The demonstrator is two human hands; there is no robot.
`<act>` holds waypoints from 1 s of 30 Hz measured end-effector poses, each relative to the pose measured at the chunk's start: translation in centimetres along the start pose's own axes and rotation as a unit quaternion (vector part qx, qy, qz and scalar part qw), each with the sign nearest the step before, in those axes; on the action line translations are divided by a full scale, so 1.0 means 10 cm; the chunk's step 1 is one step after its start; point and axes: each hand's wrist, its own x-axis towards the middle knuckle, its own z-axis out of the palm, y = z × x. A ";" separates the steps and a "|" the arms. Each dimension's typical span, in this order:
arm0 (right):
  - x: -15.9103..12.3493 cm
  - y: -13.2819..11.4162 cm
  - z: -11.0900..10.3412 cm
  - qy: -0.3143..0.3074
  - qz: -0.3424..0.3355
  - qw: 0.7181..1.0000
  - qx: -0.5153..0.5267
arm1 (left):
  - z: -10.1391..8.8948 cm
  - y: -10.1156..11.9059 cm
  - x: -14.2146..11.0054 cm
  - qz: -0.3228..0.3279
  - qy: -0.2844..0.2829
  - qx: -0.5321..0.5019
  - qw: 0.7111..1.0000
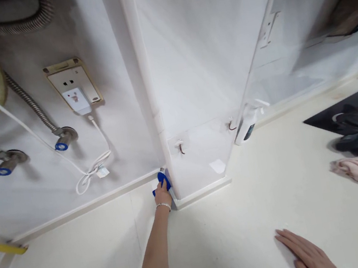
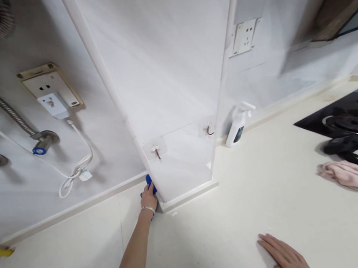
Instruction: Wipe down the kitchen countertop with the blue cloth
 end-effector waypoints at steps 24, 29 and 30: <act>0.11 -0.08 0.11 0.032 0.011 0.999 0.002 | 0.36 0.63 -1.25 -0.052 0.067 0.102 0.991; 0.15 -0.14 0.03 0.033 0.021 0.999 0.008 | 0.47 0.79 -1.26 -0.070 0.083 0.099 0.989; 0.16 -0.15 0.01 0.031 0.022 0.999 0.007 | 0.49 0.81 -1.26 -0.076 0.085 0.097 0.989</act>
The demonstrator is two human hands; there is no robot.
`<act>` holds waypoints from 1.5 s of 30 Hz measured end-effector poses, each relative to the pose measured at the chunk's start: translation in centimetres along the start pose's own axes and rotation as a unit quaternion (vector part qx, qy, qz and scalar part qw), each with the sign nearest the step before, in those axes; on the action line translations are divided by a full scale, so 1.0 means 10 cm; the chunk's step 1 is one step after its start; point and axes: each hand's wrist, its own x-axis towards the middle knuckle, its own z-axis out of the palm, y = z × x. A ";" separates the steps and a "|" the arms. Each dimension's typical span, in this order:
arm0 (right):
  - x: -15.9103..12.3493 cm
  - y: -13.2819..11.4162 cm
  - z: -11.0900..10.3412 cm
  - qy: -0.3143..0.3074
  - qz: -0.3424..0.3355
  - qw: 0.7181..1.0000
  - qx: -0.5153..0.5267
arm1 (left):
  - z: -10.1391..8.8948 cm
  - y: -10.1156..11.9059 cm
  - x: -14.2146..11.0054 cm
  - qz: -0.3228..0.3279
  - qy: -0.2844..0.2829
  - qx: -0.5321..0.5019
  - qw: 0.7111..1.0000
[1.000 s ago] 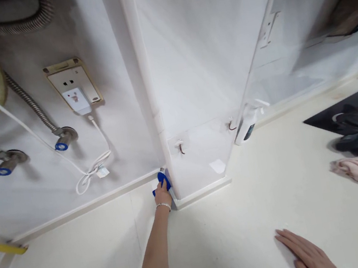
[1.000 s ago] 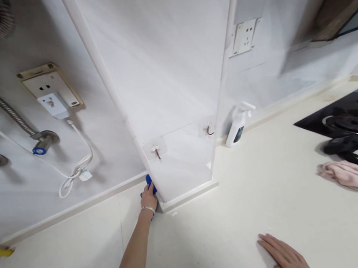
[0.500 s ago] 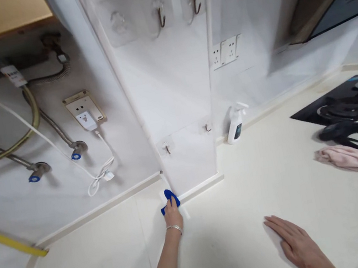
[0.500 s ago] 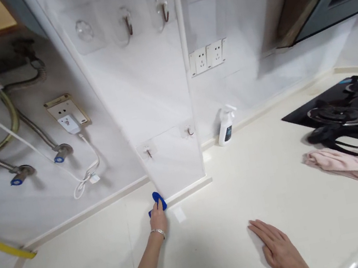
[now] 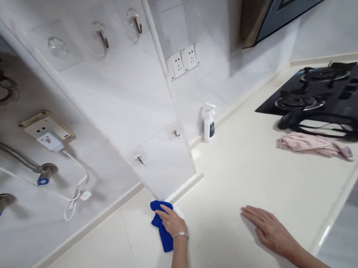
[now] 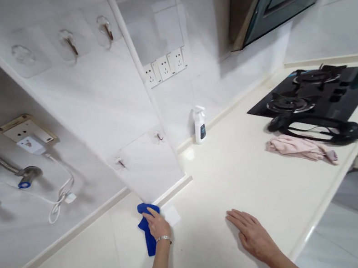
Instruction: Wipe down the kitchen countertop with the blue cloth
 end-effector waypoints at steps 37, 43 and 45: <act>0.02 -0.08 -0.01 0.024 0.101 0.960 0.258 | 0.10 2.44 -0.07 -0.017 -0.150 -0.385 0.911; 0.27 0.10 -0.15 0.088 0.373 0.744 0.547 | -0.23 2.40 -0.45 -0.037 -0.291 -0.589 0.753; 0.47 0.19 -0.31 0.090 0.462 0.615 0.632 | -0.35 2.37 -0.58 -0.076 -0.320 -0.635 0.699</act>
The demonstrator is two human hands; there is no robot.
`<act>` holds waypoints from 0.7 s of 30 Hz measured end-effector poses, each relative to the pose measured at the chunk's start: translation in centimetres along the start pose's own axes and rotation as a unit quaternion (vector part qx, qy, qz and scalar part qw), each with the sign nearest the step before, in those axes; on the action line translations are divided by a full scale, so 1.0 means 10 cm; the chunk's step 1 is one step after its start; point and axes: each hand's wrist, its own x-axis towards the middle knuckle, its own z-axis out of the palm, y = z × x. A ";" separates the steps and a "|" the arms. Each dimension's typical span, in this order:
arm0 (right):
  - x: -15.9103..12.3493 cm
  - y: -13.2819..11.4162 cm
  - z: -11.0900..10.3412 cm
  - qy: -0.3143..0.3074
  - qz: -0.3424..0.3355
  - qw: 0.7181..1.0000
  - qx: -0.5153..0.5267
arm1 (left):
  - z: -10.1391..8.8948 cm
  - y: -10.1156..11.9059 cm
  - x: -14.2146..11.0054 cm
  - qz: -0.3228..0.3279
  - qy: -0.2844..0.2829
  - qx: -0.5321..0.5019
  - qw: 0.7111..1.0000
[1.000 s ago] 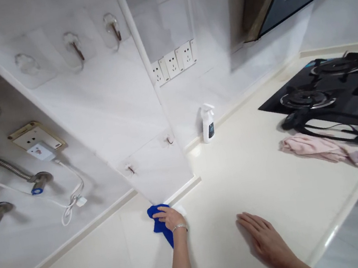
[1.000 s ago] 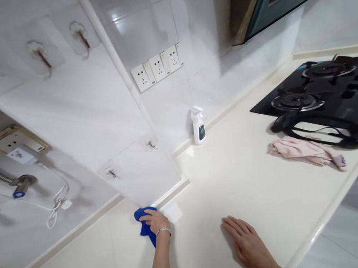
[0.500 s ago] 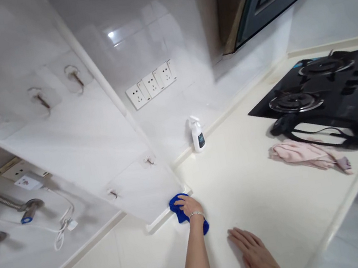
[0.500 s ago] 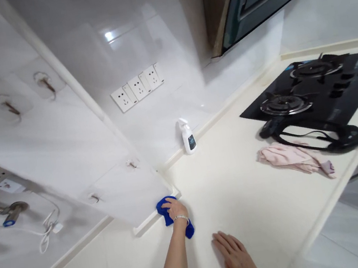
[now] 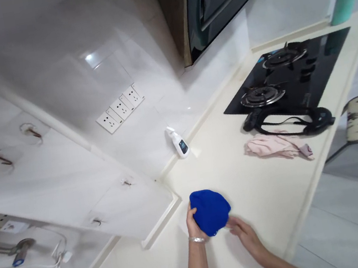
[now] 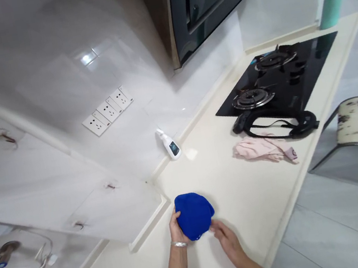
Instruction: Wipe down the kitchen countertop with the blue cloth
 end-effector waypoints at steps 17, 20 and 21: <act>0.02 -0.79 0.38 -0.195 0.037 0.980 0.004 | -0.24 -0.04 -0.62 -0.024 0.072 -0.049 0.996; 0.17 -0.83 0.34 -0.226 0.009 0.974 -0.022 | -0.26 -0.05 -0.66 -0.008 0.059 -0.067 0.996; 0.27 -0.86 0.30 -0.242 0.000 0.970 -0.036 | -0.28 -0.07 -0.67 -0.008 0.046 -0.057 0.997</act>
